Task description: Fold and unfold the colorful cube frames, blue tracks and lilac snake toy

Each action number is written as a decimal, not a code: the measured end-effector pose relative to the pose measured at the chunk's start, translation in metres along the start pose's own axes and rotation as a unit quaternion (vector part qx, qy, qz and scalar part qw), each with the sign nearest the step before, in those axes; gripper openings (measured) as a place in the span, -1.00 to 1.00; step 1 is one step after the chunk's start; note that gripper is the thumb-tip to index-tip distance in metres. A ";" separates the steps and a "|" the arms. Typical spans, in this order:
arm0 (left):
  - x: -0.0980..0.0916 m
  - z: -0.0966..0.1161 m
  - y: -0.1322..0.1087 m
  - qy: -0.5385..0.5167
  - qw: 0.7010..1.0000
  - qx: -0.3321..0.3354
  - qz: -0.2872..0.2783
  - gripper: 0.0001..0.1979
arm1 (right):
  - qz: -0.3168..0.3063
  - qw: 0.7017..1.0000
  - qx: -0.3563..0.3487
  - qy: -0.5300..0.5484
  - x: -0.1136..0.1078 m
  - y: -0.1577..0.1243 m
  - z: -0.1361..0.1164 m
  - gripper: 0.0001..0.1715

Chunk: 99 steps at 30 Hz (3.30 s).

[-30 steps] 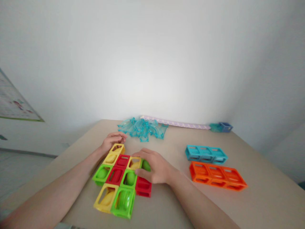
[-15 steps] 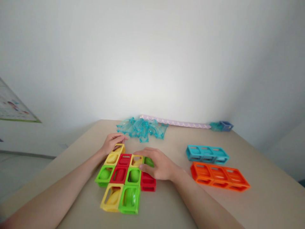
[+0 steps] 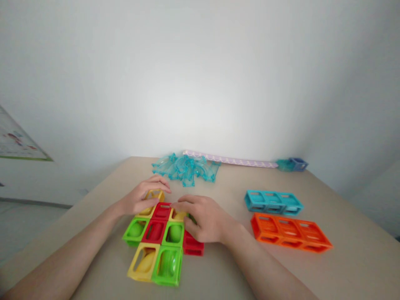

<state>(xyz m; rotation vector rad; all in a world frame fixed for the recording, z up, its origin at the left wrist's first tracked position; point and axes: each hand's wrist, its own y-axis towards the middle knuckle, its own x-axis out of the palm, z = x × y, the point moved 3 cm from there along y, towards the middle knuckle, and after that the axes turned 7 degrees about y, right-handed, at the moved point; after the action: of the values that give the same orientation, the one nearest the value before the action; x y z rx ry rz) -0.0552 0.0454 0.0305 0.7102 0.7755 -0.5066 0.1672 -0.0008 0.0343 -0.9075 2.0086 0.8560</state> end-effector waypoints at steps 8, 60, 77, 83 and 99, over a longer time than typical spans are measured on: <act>-0.006 -0.017 -0.013 -0.056 0.986 -0.040 -0.152 -0.43 | 0.033 0.998 0.056 -0.012 0.000 -0.004 0.010 -0.53; 0.008 -0.033 -0.020 -0.333 0.922 -0.106 -0.169 -0.08 | -0.046 0.999 -0.026 0.008 0.000 -0.006 -0.016 -0.31; 0.015 -0.015 -0.012 -0.356 0.911 -0.114 -0.176 -0.14 | 0.035 0.999 -0.003 -0.022 -0.003 -0.012 0.004 -0.38; 0.011 -0.027 -0.011 -0.277 0.945 -0.154 -0.085 -0.49 | 0.152 0.987 0.038 -0.025 -0.007 -0.011 0.013 -0.58; 0.012 -0.036 -0.012 -0.252 0.945 -0.196 -0.076 -0.61 | 0.193 0.981 0.026 0.002 -0.007 -0.010 0.012 -0.74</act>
<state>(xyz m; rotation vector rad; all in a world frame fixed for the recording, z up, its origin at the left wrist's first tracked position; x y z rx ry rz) -0.0722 0.0616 -0.0013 0.1331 0.4260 -0.6184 0.1827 0.0060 0.0316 -0.4936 2.2379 1.0019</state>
